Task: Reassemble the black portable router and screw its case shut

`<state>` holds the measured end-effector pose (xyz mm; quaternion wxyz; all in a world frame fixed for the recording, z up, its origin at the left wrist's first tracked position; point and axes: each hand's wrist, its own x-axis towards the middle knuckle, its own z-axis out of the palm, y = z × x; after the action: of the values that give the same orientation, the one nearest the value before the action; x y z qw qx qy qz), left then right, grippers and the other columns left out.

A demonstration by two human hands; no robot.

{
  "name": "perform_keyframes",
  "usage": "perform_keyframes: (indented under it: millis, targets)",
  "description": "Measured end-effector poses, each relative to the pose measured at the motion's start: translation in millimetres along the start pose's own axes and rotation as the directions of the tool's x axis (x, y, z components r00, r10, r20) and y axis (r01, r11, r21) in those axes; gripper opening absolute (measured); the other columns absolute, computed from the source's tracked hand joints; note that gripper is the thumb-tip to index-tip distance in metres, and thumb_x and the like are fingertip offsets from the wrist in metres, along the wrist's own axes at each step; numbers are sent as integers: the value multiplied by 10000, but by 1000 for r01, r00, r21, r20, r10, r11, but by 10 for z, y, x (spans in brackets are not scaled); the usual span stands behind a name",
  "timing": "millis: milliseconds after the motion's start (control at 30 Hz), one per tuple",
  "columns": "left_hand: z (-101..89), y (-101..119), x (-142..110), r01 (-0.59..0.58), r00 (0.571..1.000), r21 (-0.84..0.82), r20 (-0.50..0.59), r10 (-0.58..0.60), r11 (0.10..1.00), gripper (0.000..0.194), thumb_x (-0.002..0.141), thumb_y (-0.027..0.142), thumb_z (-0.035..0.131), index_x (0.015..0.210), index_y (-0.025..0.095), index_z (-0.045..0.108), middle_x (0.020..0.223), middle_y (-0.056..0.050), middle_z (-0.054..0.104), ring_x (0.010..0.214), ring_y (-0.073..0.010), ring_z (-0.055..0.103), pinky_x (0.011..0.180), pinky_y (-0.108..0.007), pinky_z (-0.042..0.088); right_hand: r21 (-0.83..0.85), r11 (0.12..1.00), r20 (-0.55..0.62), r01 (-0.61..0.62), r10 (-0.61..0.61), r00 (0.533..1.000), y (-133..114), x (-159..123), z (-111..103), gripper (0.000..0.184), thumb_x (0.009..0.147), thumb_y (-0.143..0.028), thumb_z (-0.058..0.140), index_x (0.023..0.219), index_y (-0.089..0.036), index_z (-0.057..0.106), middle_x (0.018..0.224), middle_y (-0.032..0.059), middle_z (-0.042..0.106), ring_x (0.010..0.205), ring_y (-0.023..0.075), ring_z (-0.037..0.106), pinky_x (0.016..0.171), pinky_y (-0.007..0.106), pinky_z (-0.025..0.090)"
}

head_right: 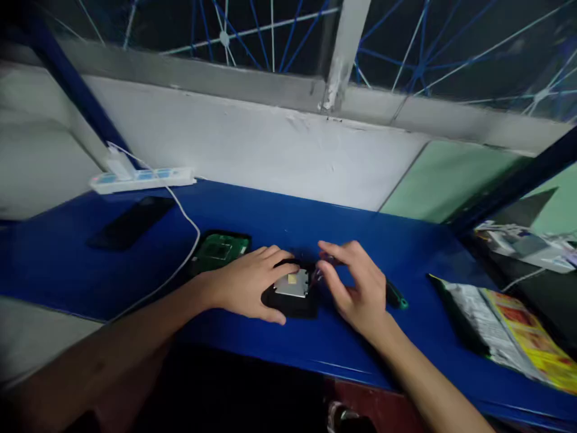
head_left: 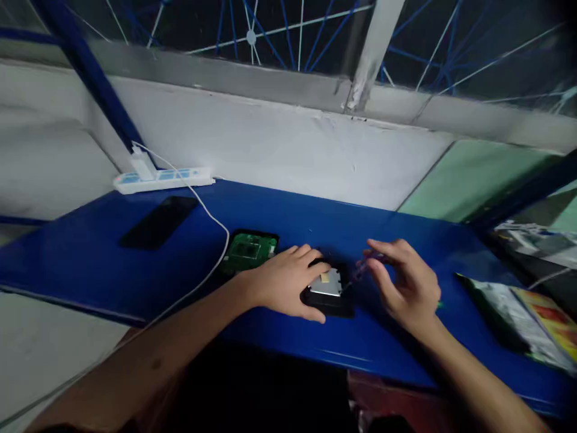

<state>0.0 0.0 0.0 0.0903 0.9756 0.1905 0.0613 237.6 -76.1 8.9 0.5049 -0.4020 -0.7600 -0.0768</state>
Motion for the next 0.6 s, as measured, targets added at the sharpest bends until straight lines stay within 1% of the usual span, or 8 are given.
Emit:
perform_keyframes:
  millis: [167, 267, 400, 467, 533, 600]
  targets:
    - [6, 10, 6, -8, 1000, 6, -18, 8, 1000, 886, 782, 741, 713, 1427, 169, 509, 1406, -156, 549, 1278, -358, 500, 1068, -456, 407, -157, 986, -13, 62, -65, 998, -71, 7, 13, 491, 882, -92, 705, 1337, -234, 588, 876, 33, 699, 706, 161, 662, 615, 303, 542]
    - [9, 9, 6, -5, 1000, 5, -16, 6, 1000, 894, 775, 745, 713, 1426, 167, 510, 1413, -160, 549, 1283, -357, 500, 1059, -447, 413, -246, 967, -17, 68, -74, 997, -113, 3, 24, 470, 884, -118, 711, 1327, -210, 583, 808, 18, 673, 669, 154, 646, 581, 282, 516]
    - [17, 3, 5, 0, 1000, -4, -22, 0, 1000, 888, 777, 749, 706, 1427, 176, 509, 1420, -159, 549, 1287, -355, 502, 1055, -451, 418, -322, 945, -28, 64, -77, 997, -141, -13, 38, 453, 878, -145, 721, 1303, -212, 582, 793, 11, 664, 653, 152, 638, 553, 272, 494]
    - [20, -1, 7, -2, 1000, -6, -25, 2, 1000, 884, 775, 748, 708, 1415, 168, 522, 1419, -163, 550, 1285, -355, 503, 1062, -458, 416, -296, 954, -28, 54, -65, 998, -136, -26, 48, 450, 886, -161, 710, 1310, -221, 572, 802, 15, 659, 659, 158, 640, 540, 274, 492]
    - [22, -4, 9, -7, 1000, -5, -27, 7, 1000, 893, 766, 747, 718, 1406, 152, 533, 1420, -171, 548, 1284, -360, 501, 1063, -462, 420, -207, 977, 2, 48, -49, 999, -121, -39, 60, 485, 892, -171, 698, 1349, -225, 546, 839, 28, 660, 694, 168, 653, 560, 285, 518]
    - [20, -5, 11, -9, 1000, -10, -26, 9, 1000, 900, 760, 743, 727, 1408, 149, 534, 1419, -172, 546, 1280, -361, 502, 1064, -466, 424, -96, 995, 54, 23, -18, 998, -101, -53, 72, 548, 901, -157, 675, 1414, -235, 500, 894, 39, 672, 741, 172, 670, 617, 306, 562]
